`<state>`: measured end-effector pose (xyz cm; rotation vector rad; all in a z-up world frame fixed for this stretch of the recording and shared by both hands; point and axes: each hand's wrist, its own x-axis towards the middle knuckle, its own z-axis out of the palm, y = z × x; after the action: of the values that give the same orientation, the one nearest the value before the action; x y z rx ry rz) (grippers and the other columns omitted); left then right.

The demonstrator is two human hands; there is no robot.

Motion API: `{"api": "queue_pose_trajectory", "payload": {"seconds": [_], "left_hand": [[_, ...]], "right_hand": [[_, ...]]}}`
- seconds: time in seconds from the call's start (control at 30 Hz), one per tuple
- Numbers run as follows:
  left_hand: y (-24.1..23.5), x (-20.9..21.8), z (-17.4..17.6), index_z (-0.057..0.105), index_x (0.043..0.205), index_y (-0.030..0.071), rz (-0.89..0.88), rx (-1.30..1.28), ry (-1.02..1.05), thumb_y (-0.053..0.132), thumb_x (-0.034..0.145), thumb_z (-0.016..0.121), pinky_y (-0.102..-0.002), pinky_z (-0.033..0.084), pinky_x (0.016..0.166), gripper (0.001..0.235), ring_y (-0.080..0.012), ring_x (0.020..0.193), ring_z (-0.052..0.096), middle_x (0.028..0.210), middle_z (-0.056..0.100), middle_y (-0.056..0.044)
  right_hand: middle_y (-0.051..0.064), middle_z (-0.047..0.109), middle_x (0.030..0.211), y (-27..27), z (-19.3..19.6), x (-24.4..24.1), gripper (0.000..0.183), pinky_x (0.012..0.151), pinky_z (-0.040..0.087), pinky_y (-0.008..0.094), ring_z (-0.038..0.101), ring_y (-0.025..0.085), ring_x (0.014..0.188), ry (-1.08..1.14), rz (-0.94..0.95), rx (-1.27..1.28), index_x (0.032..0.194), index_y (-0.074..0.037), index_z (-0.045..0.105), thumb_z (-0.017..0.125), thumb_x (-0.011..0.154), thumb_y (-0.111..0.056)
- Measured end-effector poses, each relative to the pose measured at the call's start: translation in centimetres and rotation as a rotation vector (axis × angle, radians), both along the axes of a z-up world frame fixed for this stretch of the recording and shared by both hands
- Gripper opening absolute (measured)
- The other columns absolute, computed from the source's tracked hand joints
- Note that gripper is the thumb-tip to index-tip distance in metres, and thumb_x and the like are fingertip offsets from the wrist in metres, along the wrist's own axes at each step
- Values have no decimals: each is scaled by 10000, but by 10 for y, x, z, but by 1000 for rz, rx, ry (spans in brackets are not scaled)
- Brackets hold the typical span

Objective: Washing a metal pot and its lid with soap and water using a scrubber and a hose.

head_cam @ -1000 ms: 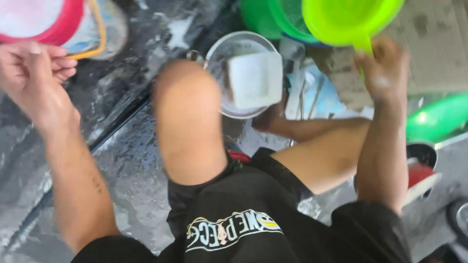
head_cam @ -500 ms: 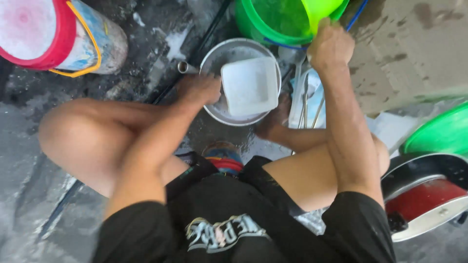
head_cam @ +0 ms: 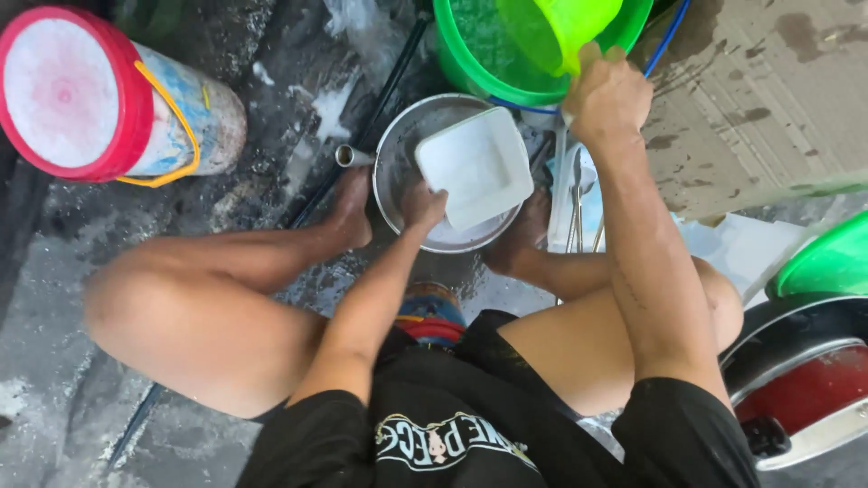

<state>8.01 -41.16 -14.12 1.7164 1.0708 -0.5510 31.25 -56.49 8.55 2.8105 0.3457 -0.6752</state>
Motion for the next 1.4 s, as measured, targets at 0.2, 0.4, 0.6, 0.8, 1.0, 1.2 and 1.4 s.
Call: {"api": "queue_pose_trajectory", "payload": {"seconds": [0.2,0.4,0.6,0.8,1.0,1.2,1.4], "left_hand": [[35,10,108,653,947,18,-493,537,-822,91,708,691,-371,577,929,253,-185,1475,455,1613,417,-94],[89,27,142,601,943,53,-1249,1014,-931,72,957,574,-425,503,430,37,-293,566,598,857,540,-131],[157,51,146,610,919,185,-913,1343,-992,339,803,687,-364,472,481,207,-230,675,609,882,572,-11],[233,71,83,518,1434,169,-190,953,-769,222,905,718,-493,458,539,567,-347,628,667,1003,796,-119],[214,68,109,721,806,147,42,369,-204,581,856,666,-386,559,853,440,-225,947,761,696,740,-27],[177,13,70,684,1248,-41,-395,150,-34,543,839,728,-515,464,1091,714,-420,1290,596,1295,680,-258],[142,-25,-59,749,1023,110,427,-3,-452,199,680,907,-317,557,689,388,-189,830,720,822,707,-95]], "right_hand": [[165,634,1104,-15,-33,8,280,668,591,563,737,427,880,-197,112,120,1215,-103,593,599,1018,-301],[209,612,1105,-18,-32,5,277,656,572,615,705,507,863,-168,89,182,1218,-48,584,612,1015,-233],[213,613,1100,-19,-39,8,288,630,571,604,708,495,817,-190,78,166,1227,-47,587,614,1037,-261],[208,610,1173,-12,-24,7,307,716,573,598,707,491,930,-93,-5,167,1283,-86,579,571,1032,-263],[176,702,1100,-10,-31,16,265,780,585,581,755,463,959,-73,110,21,1228,-119,652,605,1041,-302],[258,746,1073,-33,-80,42,324,830,558,613,695,484,1055,95,-75,435,1229,-82,738,654,990,-284],[96,679,755,-32,-44,-7,182,497,488,248,628,125,537,169,-546,1097,1010,-43,678,625,1008,-217]]}}
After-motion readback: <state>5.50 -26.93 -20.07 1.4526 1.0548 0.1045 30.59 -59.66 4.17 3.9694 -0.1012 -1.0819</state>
